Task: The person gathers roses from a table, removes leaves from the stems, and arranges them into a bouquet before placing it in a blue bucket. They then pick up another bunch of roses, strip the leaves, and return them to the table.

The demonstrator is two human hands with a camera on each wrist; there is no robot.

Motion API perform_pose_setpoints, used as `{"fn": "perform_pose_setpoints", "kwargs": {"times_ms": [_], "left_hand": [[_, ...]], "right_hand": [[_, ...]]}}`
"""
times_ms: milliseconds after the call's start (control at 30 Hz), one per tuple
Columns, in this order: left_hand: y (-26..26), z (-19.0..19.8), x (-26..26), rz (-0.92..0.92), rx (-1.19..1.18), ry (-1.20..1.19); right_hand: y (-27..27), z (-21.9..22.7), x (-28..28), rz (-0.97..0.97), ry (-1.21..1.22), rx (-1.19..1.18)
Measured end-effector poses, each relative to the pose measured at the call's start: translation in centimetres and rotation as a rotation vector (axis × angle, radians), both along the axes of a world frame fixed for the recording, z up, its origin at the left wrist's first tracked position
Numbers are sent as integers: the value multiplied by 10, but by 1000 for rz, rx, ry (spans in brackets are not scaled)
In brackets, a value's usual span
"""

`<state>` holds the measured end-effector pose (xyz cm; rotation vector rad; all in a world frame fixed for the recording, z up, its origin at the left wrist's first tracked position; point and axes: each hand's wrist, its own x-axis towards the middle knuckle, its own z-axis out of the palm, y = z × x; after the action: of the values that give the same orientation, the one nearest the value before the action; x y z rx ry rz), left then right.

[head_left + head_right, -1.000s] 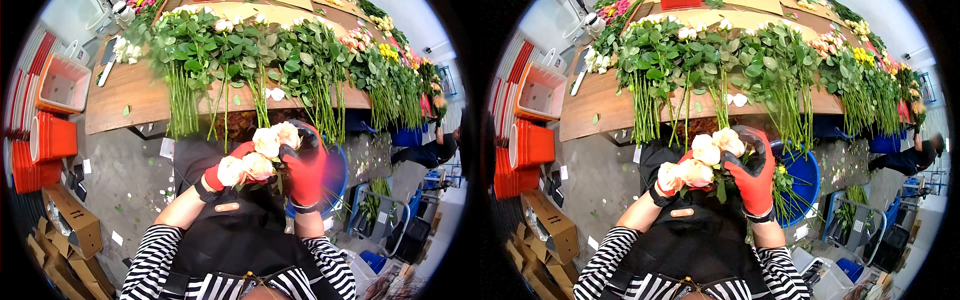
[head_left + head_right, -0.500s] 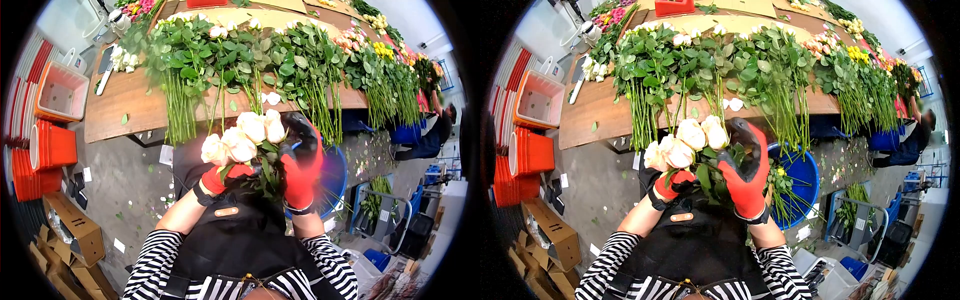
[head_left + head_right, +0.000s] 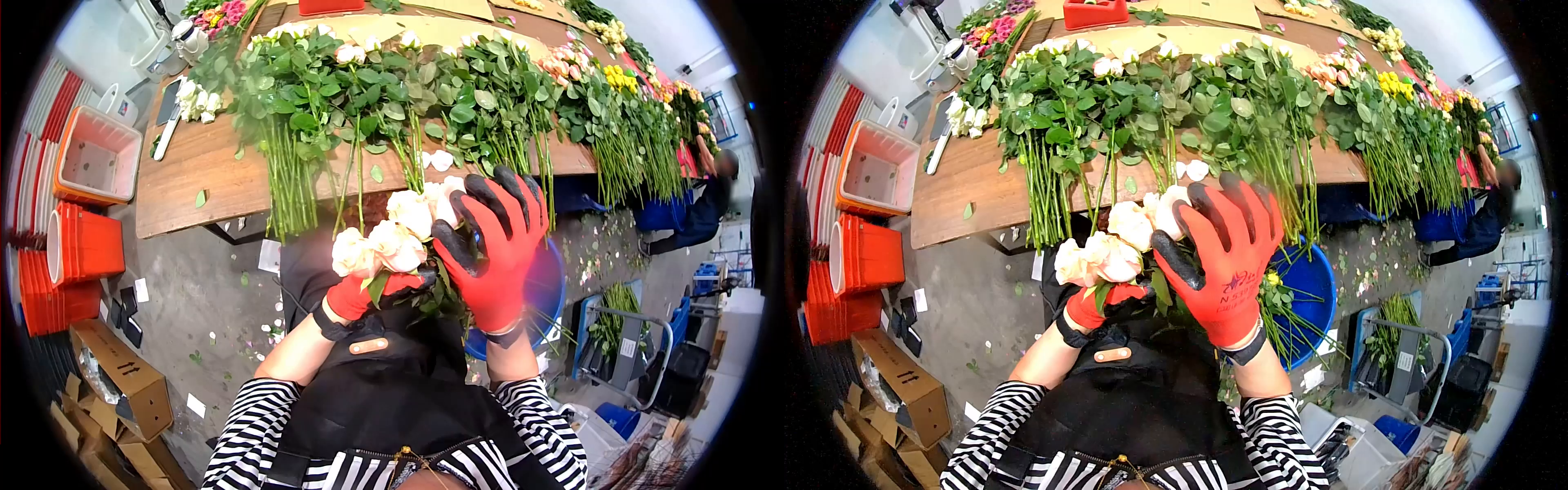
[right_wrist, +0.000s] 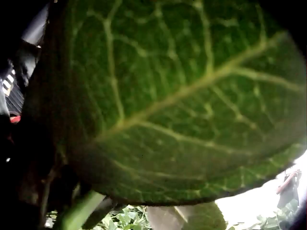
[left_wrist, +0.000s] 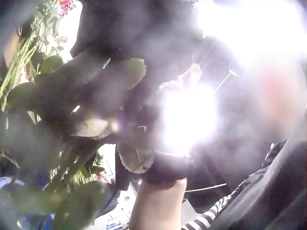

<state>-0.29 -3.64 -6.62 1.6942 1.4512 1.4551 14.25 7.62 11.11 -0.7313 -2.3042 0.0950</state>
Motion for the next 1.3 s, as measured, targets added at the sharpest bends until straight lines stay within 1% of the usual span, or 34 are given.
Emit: {"fn": "perform_pose_setpoints", "kwargs": {"times_ms": [33,67,100,133,200,233,300,367,400,467,500,567,633,667,733,767,800,833,867,900,933,967,1000,1067,1100,1133,1167,1200,1233,1267,1300], "left_hand": [[6,-7,4,-11,-5,-29],[6,-12,6,-33,-14,-124],[7,-7,9,-53,-21,-219],[5,19,8,-84,-32,-380],[7,32,13,-162,-11,-734],[10,29,17,-207,21,-929],[10,22,19,-241,-57,-1038],[3,8,12,-215,-274,-860],[3,10,11,-247,-350,-929],[0,17,11,-182,-300,-852],[0,31,10,-151,-275,-813],[-2,53,8,-149,-285,-718],[-3,53,7,-178,-316,-691],[-3,44,6,-209,-342,-710],[-3,22,8,-182,-273,-634],[-4,8,11,-126,-178,-537],[-1,17,7,-81,57,-252],[3,27,3,33,298,18],[-5,1,2,7,122,-238],[-3,11,0,67,168,-107],[-2,21,-3,136,213,22],[-1,31,-5,147,197,0],[0,41,-6,157,182,-22],[0,40,-11,150,193,39],[1,47,-12,117,200,24],[2,50,-11,82,205,8],[2,41,-9,68,210,-33],[5,34,-6,50,215,-75],[7,28,-5,30,221,-117],[4,26,-4,52,261,-15],[3,21,-3,-2,159,-213]], "right_hand": [[0,0,0,3,-3,-13],[0,0,0,6,-6,-27],[0,-1,0,12,18,-47],[0,-4,1,17,42,-67],[-1,-9,2,12,100,-98],[-3,-11,2,2,133,-111],[-7,-18,2,-13,214,-129],[-9,-29,0,-22,311,-141],[-10,-32,-2,-21,357,-144],[-12,-36,-4,-22,446,-152],[-12,-39,-6,-22,472,-159],[-12,-44,-7,-20,523,-169],[-12,-47,-7,12,591,-248],[-12,-48,-7,29,624,-287],[-14,-52,-8,28,775,-533],[-15,-54,-8,26,849,-657],[-13,-55,-6,75,797,-692],[-11,-56,-5,81,899,-841],[-8,-57,-5,87,1001,-991],[-4,-58,-4,93,1101,-1142],[1,-65,-1,107,1208,-1235],[6,-64,5,232,1278,-1372],[10,-69,7,182,1169,-1172],[17,-64,23,155,805,-836],[19,-56,27,128,665,-652],[16,-37,25,95,530,-478],[13,-18,24,60,394,-306],[15,-9,22,125,393,-288],[13,-7,18,142,325,-222],[11,-3,13,158,252,-208],[11,2,7,175,179,-193]]}}
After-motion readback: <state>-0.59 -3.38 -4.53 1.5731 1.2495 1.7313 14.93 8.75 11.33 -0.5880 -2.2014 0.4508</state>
